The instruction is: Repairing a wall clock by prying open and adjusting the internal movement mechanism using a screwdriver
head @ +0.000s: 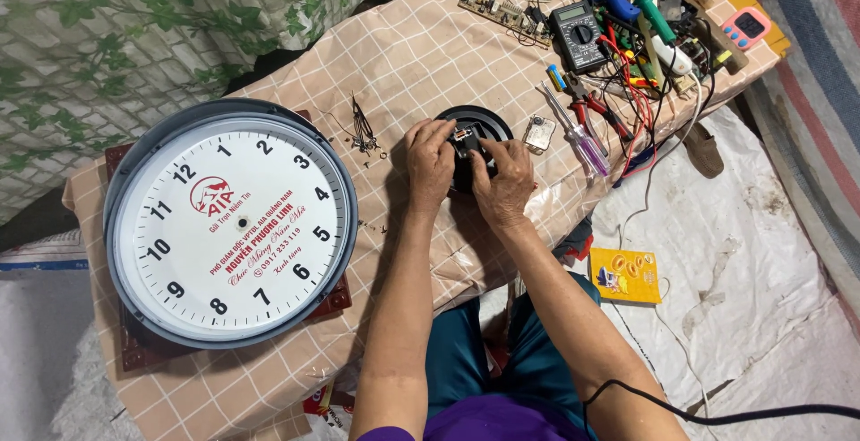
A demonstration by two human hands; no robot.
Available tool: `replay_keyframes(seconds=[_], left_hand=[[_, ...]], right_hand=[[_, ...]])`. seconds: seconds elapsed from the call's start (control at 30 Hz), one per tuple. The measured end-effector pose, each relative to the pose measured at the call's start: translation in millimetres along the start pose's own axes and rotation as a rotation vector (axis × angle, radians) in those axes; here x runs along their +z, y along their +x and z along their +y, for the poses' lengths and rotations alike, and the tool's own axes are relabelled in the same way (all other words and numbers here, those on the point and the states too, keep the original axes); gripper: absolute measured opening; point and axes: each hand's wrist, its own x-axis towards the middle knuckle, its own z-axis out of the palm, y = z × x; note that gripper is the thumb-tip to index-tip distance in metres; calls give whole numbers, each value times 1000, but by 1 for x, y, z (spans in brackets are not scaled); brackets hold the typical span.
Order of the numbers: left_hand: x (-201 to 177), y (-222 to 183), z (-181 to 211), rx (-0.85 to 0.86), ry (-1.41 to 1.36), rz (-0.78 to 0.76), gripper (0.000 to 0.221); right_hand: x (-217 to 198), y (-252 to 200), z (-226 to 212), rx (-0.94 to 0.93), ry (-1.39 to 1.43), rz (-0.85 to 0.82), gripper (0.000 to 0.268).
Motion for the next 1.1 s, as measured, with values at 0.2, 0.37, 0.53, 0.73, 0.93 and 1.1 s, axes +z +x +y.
replay_keyframes(seconds=[0.2,0.37,0.53,0.73,0.93,1.1], left_hand=[[0,0,-1,-27,-5,-10,43],[1,0,-2,1,13,1,33],[-1,0,6,17,19,19,27],[-1,-1,7,12,-3,41,29],[1,-2,5,57,37,49,26],[5,-2,-1,56,34,83,29]], right_hand=[[3,-3,-3,-18,-60,0,20],[2,-1,-2,-43,-89,-42,20],[-4,1,-6,-45,-99,-73,22],[-5,-2,-2,-37,-75,-96,21],[-3,-5,3,-54,-77,-99,17],[-8,-4,0,-68,-74,-89,24]])
